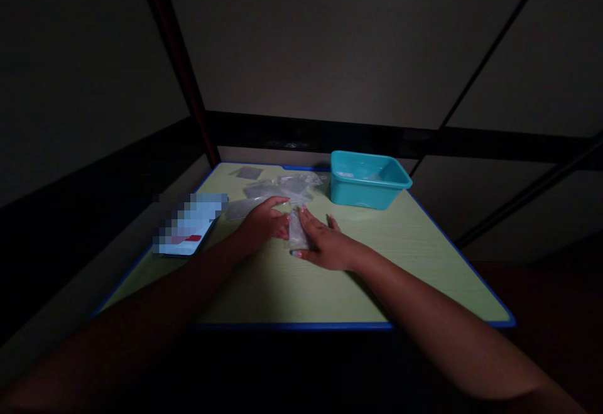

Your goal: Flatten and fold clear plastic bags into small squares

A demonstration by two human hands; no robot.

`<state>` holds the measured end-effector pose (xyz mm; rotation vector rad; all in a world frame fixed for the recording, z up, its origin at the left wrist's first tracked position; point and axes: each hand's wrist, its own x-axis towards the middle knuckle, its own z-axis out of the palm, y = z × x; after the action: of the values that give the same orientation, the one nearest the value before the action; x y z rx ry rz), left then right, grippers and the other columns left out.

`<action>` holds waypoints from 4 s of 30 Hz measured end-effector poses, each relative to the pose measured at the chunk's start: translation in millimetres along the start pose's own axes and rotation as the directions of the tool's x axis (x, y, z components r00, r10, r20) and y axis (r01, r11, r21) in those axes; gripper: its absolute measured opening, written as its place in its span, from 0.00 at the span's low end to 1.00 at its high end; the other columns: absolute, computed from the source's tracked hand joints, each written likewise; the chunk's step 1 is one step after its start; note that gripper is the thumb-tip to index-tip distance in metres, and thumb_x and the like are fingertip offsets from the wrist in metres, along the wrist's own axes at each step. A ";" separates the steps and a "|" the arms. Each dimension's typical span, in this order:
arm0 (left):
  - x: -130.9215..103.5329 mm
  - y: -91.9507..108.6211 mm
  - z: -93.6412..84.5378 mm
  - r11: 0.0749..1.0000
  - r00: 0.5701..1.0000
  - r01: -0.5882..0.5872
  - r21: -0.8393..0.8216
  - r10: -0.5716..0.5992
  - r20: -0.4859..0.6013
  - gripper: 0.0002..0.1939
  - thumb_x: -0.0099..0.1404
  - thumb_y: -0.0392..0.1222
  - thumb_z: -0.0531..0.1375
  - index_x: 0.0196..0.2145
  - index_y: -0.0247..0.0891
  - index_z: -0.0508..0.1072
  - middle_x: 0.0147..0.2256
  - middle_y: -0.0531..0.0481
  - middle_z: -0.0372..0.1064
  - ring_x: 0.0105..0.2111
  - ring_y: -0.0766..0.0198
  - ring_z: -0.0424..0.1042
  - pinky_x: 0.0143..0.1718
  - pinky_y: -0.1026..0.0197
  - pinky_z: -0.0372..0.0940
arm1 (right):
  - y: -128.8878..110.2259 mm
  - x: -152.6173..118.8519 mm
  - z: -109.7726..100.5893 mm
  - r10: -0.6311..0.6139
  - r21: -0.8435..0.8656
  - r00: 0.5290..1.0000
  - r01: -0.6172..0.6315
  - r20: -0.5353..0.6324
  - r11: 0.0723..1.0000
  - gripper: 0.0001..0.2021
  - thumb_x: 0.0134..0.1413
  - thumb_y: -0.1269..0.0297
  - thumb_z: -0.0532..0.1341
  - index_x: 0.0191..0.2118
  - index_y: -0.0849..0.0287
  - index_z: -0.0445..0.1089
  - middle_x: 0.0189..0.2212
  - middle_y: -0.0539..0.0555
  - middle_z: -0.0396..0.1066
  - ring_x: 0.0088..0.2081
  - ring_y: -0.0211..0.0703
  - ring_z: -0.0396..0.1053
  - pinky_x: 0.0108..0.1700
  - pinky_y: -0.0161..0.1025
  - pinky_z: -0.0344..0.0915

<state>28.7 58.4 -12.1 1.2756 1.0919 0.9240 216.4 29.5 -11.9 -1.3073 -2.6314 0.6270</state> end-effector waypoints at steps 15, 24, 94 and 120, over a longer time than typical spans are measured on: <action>-0.7 -4.6 -4.8 0.933 0.987 -0.150 0.329 0.159 -0.002 0.20 0.51 0.36 0.60 0.44 0.37 0.67 0.19 0.60 0.63 0.13 0.71 0.61 0.15 0.67 0.54 | -4.7 -0.7 -0.2 -0.011 -0.049 0.999 0.013 0.042 0.999 0.43 0.57 0.52 0.56 0.68 0.60 0.28 0.67 0.66 0.30 0.67 0.55 0.30 0.59 0.69 0.28; 0.3 -10.1 -8.9 0.692 0.950 -0.275 0.668 0.304 0.076 0.20 0.54 0.33 0.55 0.46 0.38 0.67 0.21 0.59 0.63 0.23 0.66 0.65 0.26 0.64 0.58 | -8.7 -3.1 -3.7 0.000 -0.139 0.993 0.016 0.119 0.990 0.41 0.60 0.47 0.51 0.68 0.60 0.28 0.67 0.63 0.28 0.67 0.52 0.28 0.61 0.66 0.25; -27.0 2.7 1.6 0.094 0.962 -0.273 0.957 0.046 0.269 0.34 0.68 0.53 0.50 0.64 0.30 0.49 0.66 0.36 0.38 0.66 0.52 0.38 0.60 0.40 0.48 | -2.6 -7.4 -8.6 -0.168 -0.065 0.978 0.177 0.120 0.982 0.34 0.60 0.48 0.51 0.67 0.56 0.43 0.66 0.60 0.42 0.67 0.52 0.38 0.62 0.66 0.29; -20.9 -10.8 -3.8 0.050 0.966 -0.241 0.969 0.105 0.235 0.34 0.66 0.57 0.50 0.63 0.34 0.53 0.65 0.34 0.43 0.65 0.46 0.41 0.58 0.35 0.46 | 6.3 -4.4 -9.5 -0.008 -0.167 0.993 0.027 0.116 0.986 0.36 0.62 0.47 0.47 0.68 0.61 0.34 0.67 0.61 0.34 0.67 0.52 0.33 0.61 0.66 0.35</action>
<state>19.1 38.3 -20.5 2.6621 1.5826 0.0313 226.6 32.3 -5.7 -1.3275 -2.8411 0.5015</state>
